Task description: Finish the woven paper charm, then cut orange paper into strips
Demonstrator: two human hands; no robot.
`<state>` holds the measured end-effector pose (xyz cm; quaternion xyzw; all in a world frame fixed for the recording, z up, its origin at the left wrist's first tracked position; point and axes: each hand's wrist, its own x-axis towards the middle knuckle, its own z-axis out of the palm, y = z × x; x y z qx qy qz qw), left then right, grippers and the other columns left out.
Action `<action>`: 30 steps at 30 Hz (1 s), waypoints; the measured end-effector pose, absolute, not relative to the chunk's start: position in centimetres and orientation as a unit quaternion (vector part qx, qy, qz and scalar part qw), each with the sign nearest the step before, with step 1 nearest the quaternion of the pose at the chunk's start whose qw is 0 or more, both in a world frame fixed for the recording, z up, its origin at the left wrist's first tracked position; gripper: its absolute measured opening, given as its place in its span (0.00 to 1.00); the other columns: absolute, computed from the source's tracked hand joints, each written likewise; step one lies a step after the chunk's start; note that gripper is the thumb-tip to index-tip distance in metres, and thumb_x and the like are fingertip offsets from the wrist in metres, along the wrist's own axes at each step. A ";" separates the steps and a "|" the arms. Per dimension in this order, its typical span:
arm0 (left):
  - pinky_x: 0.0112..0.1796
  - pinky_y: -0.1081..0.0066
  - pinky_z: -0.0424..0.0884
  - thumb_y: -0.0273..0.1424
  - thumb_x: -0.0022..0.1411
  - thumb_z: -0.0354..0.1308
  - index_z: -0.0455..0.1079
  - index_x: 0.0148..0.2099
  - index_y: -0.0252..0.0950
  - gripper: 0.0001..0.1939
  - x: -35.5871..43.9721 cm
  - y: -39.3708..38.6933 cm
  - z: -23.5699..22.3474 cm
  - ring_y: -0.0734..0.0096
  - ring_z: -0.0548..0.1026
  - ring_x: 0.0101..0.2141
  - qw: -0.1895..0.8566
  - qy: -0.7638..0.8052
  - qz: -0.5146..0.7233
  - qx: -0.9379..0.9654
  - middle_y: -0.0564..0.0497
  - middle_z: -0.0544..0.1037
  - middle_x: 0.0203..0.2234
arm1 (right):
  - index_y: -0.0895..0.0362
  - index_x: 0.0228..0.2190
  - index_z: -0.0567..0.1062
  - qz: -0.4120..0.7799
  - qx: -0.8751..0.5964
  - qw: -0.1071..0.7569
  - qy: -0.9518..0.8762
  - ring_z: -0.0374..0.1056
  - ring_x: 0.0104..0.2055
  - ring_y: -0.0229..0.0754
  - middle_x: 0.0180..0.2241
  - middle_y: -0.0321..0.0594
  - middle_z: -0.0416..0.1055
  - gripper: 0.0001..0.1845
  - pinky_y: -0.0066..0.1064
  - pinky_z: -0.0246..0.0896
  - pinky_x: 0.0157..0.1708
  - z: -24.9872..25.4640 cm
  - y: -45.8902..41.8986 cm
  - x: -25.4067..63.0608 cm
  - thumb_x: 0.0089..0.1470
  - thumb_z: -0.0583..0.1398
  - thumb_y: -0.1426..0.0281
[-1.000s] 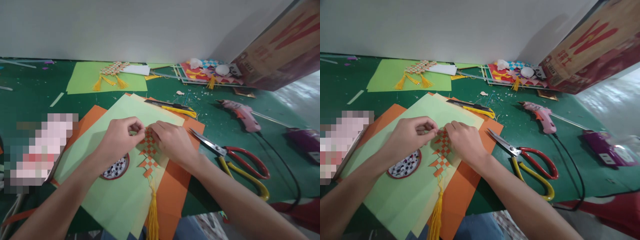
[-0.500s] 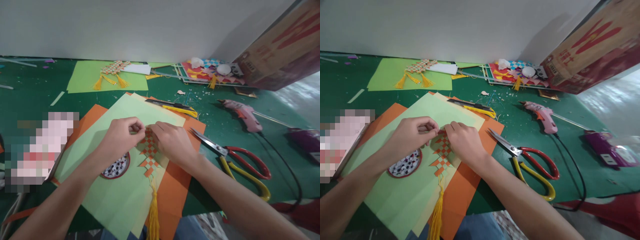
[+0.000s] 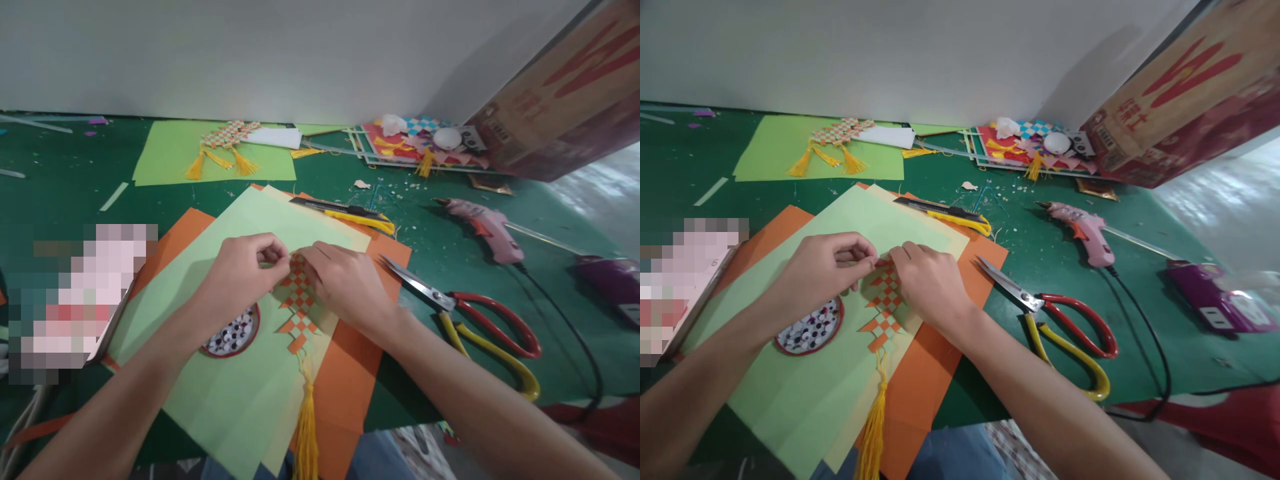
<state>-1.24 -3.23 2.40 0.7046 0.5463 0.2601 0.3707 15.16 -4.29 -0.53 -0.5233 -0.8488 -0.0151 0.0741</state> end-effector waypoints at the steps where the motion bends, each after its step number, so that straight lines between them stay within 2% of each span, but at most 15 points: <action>1: 0.21 0.77 0.65 0.26 0.52 0.55 0.69 0.26 0.37 0.04 -1.2 -3.2 2.4 0.74 0.72 0.22 0.369 0.545 0.262 0.706 0.53 0.76 0.22 | 0.60 0.35 0.75 -0.014 -0.521 0.075 -0.850 0.64 0.28 0.38 0.28 0.42 0.71 0.16 0.29 0.40 0.20 -0.6 -4.3 15.2 0.55 0.49 0.79; 6: 0.23 0.77 0.67 0.26 0.51 0.56 0.69 0.26 0.37 0.04 -1.2 -3.1 2.2 0.73 0.73 0.24 0.371 0.541 0.267 0.706 0.54 0.76 0.22 | 0.60 0.35 0.75 -0.031 -0.517 0.066 -0.853 0.63 0.27 0.38 0.26 0.41 0.70 0.15 0.29 0.39 0.20 -0.6 -4.4 15.1 0.53 0.50 0.80; 20: 0.21 0.76 0.66 0.28 0.52 0.56 0.69 0.25 0.37 0.04 -1.2 -3.2 2.3 0.75 0.71 0.21 0.373 0.543 0.263 0.705 0.54 0.76 0.21 | 0.61 0.28 0.73 -0.109 -0.496 0.062 -0.859 0.62 0.25 0.38 0.24 0.42 0.69 0.15 0.32 0.35 0.19 -0.8 -4.6 14.8 0.60 0.49 0.76; 25: 0.25 0.75 0.69 0.27 0.52 0.55 0.68 0.25 0.38 0.04 -1.3 -3.1 2.0 0.73 0.73 0.23 0.366 0.540 0.267 0.709 0.54 0.76 0.21 | 0.62 0.30 0.74 -0.105 -0.492 0.043 -0.863 0.62 0.25 0.38 0.24 0.43 0.69 0.17 0.32 0.35 0.19 -0.4 -4.8 14.6 0.62 0.47 0.76; 30: 0.30 0.74 0.71 0.28 0.52 0.56 0.68 0.26 0.38 0.04 -1.3 -3.1 1.9 0.72 0.75 0.26 0.361 0.536 0.274 0.712 0.54 0.76 0.22 | 0.63 0.35 0.76 -0.097 -0.494 -0.010 -0.864 0.64 0.26 0.39 0.26 0.45 0.71 0.20 0.33 0.34 0.18 0.2 -5.0 14.2 0.62 0.45 0.77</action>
